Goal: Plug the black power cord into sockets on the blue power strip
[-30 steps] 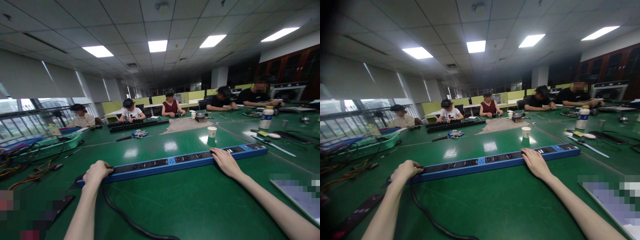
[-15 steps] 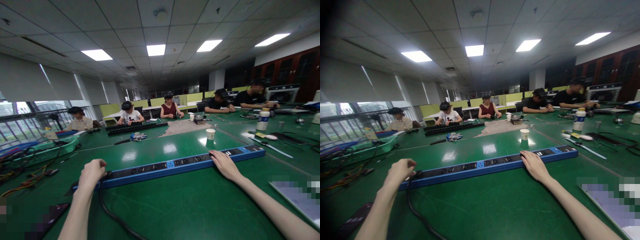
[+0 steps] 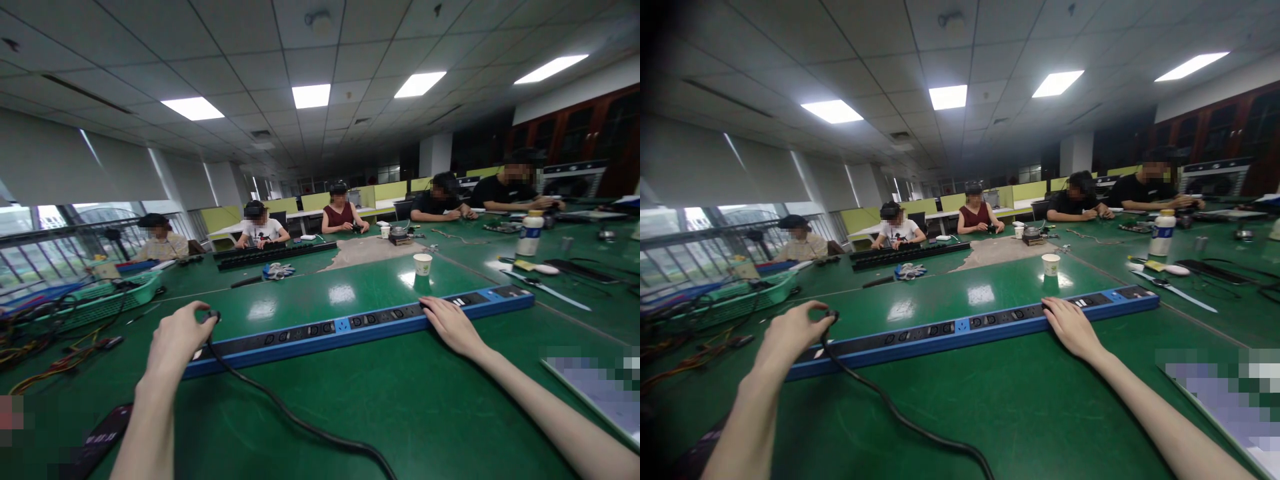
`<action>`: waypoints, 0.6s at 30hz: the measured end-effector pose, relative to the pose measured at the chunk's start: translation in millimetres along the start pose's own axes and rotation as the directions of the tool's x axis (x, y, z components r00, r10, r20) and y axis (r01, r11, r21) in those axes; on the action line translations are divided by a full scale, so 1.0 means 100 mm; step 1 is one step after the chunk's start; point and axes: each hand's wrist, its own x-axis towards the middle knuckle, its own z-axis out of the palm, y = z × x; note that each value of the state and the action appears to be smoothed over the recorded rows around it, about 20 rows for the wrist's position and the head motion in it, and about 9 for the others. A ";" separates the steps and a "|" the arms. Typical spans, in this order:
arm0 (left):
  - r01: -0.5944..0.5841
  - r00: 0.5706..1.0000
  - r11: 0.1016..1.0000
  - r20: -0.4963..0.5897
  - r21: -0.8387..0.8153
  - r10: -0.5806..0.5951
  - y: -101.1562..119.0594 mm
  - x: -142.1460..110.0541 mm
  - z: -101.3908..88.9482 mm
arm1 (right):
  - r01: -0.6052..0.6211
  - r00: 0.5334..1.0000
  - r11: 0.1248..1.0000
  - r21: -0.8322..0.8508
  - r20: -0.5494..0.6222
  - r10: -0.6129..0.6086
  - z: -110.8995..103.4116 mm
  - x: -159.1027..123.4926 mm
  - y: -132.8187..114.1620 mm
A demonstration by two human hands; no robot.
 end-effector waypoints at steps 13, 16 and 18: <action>-0.285 0.838 0.944 0.435 -0.165 0.329 -0.13 0.00 0.44 | -0.003 1.000 1.000 0.008 0.006 0.003 0.01 0.00 0.02; -0.337 0.851 0.935 0.389 -0.113 0.354 -0.17 0.01 0.34 | -0.005 1.000 1.000 0.004 0.009 0.005 0.00 0.00 0.02; -0.353 0.879 0.933 0.315 -0.072 0.357 -0.15 0.00 0.22 | -0.004 1.000 1.000 0.005 0.009 0.004 0.00 0.00 0.02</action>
